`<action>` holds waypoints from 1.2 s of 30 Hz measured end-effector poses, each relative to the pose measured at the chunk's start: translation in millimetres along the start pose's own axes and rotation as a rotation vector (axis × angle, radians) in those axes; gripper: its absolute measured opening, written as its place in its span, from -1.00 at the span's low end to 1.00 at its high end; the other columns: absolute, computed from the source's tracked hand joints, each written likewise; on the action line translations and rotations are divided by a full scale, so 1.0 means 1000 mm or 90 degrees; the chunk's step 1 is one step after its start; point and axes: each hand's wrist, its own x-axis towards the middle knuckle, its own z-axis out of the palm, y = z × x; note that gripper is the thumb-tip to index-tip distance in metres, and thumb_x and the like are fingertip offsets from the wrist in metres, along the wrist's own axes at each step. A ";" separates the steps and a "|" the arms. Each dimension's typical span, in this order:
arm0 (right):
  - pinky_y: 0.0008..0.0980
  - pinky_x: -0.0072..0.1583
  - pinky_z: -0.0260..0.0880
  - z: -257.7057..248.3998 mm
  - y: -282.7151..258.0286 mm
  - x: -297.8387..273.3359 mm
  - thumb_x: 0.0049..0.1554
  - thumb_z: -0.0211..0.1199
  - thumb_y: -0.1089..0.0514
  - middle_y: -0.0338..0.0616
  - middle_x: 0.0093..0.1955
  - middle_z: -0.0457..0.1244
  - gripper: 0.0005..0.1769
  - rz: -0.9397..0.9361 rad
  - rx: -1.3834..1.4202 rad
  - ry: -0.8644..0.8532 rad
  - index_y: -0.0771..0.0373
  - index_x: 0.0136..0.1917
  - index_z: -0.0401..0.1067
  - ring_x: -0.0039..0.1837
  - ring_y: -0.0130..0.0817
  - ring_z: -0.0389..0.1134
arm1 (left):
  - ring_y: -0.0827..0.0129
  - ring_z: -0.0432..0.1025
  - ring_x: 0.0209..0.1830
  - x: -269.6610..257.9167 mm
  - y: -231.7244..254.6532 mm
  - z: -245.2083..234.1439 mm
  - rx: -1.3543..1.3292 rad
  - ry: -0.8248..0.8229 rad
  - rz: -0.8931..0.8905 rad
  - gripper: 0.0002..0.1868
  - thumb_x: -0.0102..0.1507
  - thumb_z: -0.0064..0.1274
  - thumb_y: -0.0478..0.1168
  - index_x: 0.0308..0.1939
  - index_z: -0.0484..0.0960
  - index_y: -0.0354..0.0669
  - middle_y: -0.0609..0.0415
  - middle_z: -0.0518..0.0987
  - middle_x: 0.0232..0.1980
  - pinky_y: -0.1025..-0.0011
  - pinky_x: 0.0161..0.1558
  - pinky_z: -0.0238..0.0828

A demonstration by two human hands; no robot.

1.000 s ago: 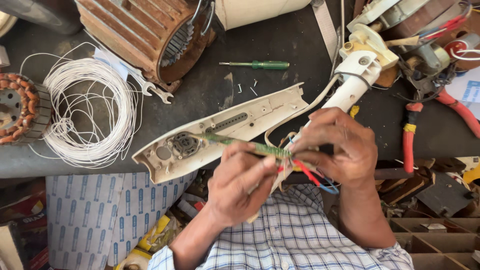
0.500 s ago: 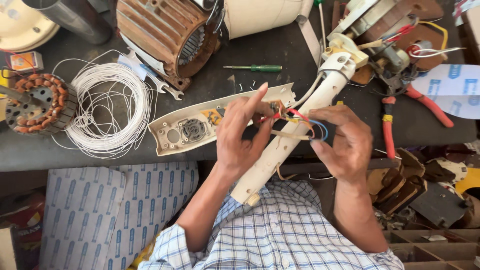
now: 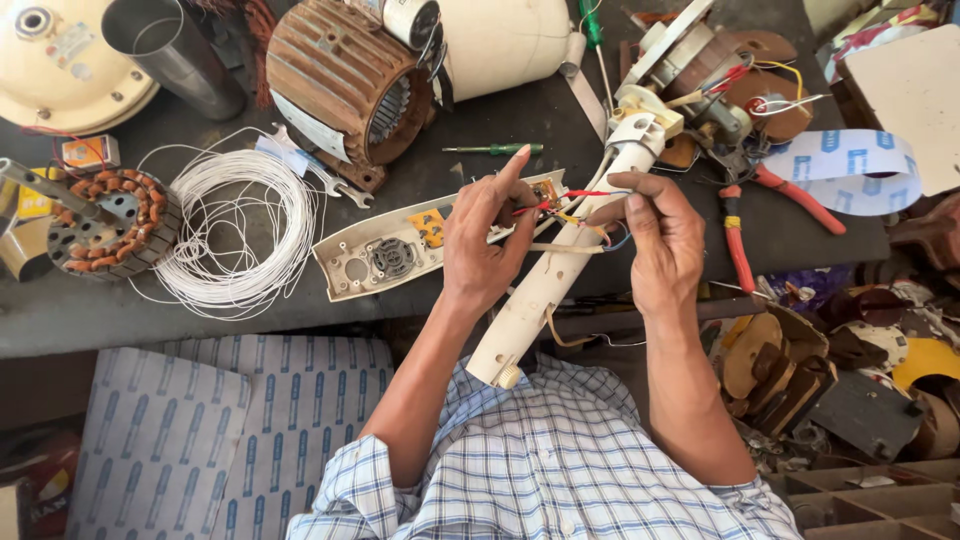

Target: The person works on a disassembled white plastic housing with an internal circuit board, repeatedly handling and twisting colored wires. They occasionally use a screwdriver to adjust components inside the housing while seated at a cluttered workbench.

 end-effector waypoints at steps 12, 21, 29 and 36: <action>-0.42 0.19 0.40 -0.002 0.002 -0.019 0.39 0.16 0.18 -0.06 0.02 0.41 -0.72 0.011 0.032 0.036 0.35 0.31 0.38 0.09 -0.43 0.43 | 0.56 0.35 -0.32 0.000 -0.007 -0.002 -0.102 -0.009 -0.060 -0.26 0.22 0.20 -0.52 0.48 0.40 -0.12 0.20 0.65 -0.09 0.53 -0.21 0.39; -0.38 0.22 0.42 -0.003 0.007 -0.029 0.36 0.19 0.21 -0.05 0.12 0.41 -0.70 0.010 0.062 0.058 0.35 0.32 0.38 0.16 -0.41 0.41 | 0.64 0.36 -0.34 0.003 -0.010 -0.001 -0.163 -0.009 -0.109 -0.30 0.23 0.19 -0.52 0.45 0.44 -0.12 0.19 0.64 -0.12 0.59 -0.23 0.38; -0.29 0.37 0.43 -0.001 0.008 -0.033 0.32 0.21 0.23 0.04 0.30 0.34 -0.59 -0.017 0.053 0.044 0.34 0.40 0.32 0.34 -0.32 0.38 | 0.55 0.36 -0.36 0.005 -0.010 -0.006 -0.094 -0.036 -0.054 -0.30 0.21 0.21 -0.51 0.43 0.47 -0.13 0.15 0.60 -0.14 0.50 -0.25 0.39; -0.31 0.35 0.41 -0.005 0.013 -0.036 0.32 0.21 0.22 0.04 0.33 0.33 -0.55 -0.007 0.067 0.056 0.33 0.45 0.29 0.28 -0.34 0.38 | 0.51 0.37 -0.36 0.005 -0.011 -0.005 -0.049 -0.054 -0.030 -0.28 0.22 0.19 -0.48 0.47 0.42 -0.13 0.14 0.53 -0.22 0.47 -0.27 0.39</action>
